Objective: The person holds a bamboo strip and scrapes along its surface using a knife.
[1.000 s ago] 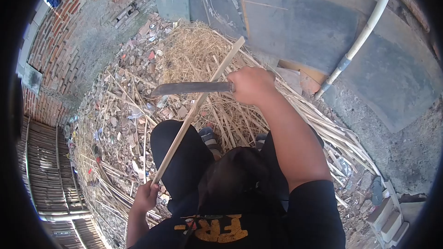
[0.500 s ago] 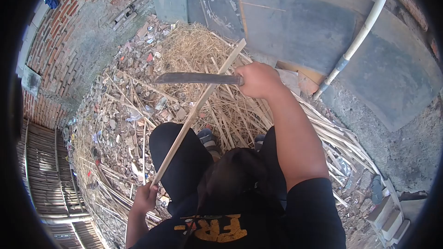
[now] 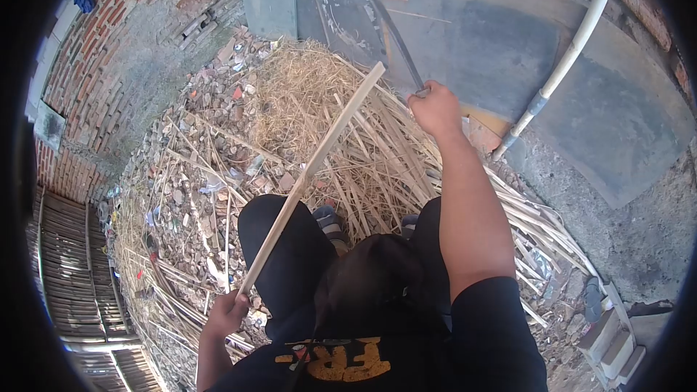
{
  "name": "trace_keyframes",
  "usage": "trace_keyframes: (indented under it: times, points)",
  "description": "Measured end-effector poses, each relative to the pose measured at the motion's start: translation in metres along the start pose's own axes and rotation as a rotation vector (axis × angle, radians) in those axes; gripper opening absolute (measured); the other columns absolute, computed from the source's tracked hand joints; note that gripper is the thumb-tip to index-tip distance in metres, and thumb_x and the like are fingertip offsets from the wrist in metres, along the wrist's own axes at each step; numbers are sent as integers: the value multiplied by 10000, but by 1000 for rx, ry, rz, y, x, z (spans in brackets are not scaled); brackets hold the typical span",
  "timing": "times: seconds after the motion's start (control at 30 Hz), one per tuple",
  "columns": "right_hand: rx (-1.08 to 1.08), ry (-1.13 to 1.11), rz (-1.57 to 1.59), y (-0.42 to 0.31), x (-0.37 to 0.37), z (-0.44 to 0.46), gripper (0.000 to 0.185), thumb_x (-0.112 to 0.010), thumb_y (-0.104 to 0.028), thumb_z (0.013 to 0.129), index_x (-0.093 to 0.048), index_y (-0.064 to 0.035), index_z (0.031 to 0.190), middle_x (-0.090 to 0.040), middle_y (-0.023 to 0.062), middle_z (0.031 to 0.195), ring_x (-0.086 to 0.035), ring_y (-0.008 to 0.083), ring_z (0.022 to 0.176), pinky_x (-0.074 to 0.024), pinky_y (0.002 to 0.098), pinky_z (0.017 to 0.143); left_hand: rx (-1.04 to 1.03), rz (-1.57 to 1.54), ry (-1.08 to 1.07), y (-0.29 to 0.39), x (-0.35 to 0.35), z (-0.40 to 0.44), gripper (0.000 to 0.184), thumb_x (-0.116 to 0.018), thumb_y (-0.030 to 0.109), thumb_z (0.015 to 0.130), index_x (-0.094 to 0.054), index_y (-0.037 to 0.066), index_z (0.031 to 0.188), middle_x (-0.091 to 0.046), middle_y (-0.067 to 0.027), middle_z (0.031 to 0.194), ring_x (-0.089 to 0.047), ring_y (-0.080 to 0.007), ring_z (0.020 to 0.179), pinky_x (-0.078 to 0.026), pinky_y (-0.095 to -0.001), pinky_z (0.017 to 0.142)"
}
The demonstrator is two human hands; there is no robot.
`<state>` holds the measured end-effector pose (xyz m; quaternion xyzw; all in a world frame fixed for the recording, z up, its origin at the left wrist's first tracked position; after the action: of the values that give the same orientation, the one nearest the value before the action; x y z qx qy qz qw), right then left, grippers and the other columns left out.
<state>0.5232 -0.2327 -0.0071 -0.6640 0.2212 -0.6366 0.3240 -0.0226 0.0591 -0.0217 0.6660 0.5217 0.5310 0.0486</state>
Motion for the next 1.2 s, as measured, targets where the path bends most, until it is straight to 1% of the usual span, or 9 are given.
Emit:
trace_keyframes:
  times: [0.07, 0.33, 0.43, 0.63, 0.73, 0.87, 1.0, 1.13, 1.2]
  points:
    - [-10, 34, 63, 7, -4, 4, 525, -753, -362, 857, -690, -33, 1260, -745, 230, 1095, -707, 382, 1078, -542, 437, 943, 33, -123, -12, -4, -7, 5, 467, -586, 397, 1069, -638, -11, 847, -567, -49, 612, -534, -121, 588, -445, -345, 552]
    - [308, -293, -45, -52, -14, -43, 426, -764, -366, 864, -722, -78, 1175, -742, 199, 959, -719, 355, 947, -546, 441, 850, -158, 110, 189, 30, -21, 22, 364, -605, 328, 1047, -576, 5, 882, -598, -197, 621, -645, -398, 587, -471, -463, 552]
    - [486, -411, -99, -64, -39, -61, 352, -757, -342, 867, -732, -108, 1129, -725, 177, 882, -712, 358, 906, -545, 470, 806, -211, 206, 293, 43, -23, 21, 386, -635, 347, 1026, -551, 11, 853, -593, -204, 617, -631, -428, 588, -466, -486, 545]
    - [553, -577, -263, -82, -60, -87, 269, -751, -270, 836, -720, -90, 1033, -726, 151, 876, -711, 355, 897, -546, 493, 790, -268, 332, 288, 53, -23, 26, 435, -694, 403, 980, -545, 24, 825, -567, -188, 570, -615, -432, 535, -461, -493, 501]
    - [427, -676, -167, -57, -78, -63, 245, -740, -250, 832, -722, -81, 1007, -727, 154, 883, -715, 350, 921, -550, 491, 805, -257, 288, 266, 49, -22, 32, 441, -726, 408, 958, -547, 29, 825, -561, -166, 543, -624, -414, 521, -474, -478, 497]
    - [576, -496, -137, -60, -88, -72, 253, -766, -273, 842, -743, -74, 998, -725, 182, 871, -714, 352, 873, -537, 474, 770, -258, 363, 223, 55, -17, 31, 434, -746, 387, 945, -543, 25, 821, -576, -172, 553, -631, -402, 522, -478, -464, 497]
    - [600, -611, -305, -76, -89, -92, 288, -772, -286, 826, -752, -104, 1048, -721, 180, 852, -709, 367, 865, -541, 474, 769, -211, 280, 157, 53, -16, 36, 420, -760, 356, 936, -540, 20, 814, -589, -180, 563, -643, -394, 534, -482, -452, 506]
    - [304, -448, -185, -30, -92, -29, 332, -673, -192, 805, -757, -110, 1115, -742, 195, 1005, -716, 364, 985, -560, 478, 865, -159, 236, 126, 52, -12, 35, 400, -759, 342, 938, -555, 17, 826, -597, -184, 576, -656, -400, 556, -486, -453, 518]
    - [369, -387, -146, -38, -88, -31, 326, -672, -193, 808, -753, -92, 1107, -740, 201, 1001, -716, 367, 980, -559, 480, 863, -195, 287, 149, 50, -12, 35, 401, -763, 351, 935, -563, 19, 832, -600, -181, 577, -656, -398, 559, -489, -450, 523]
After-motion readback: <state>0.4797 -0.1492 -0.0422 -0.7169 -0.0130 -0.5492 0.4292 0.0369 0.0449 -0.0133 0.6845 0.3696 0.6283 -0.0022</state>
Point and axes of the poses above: each hand's wrist, its own z-axis towards the middle knuckle, its own x-axis out of the back of the hand, y = z × x, the point moved 6 cm from there along z, towards the middle knuckle
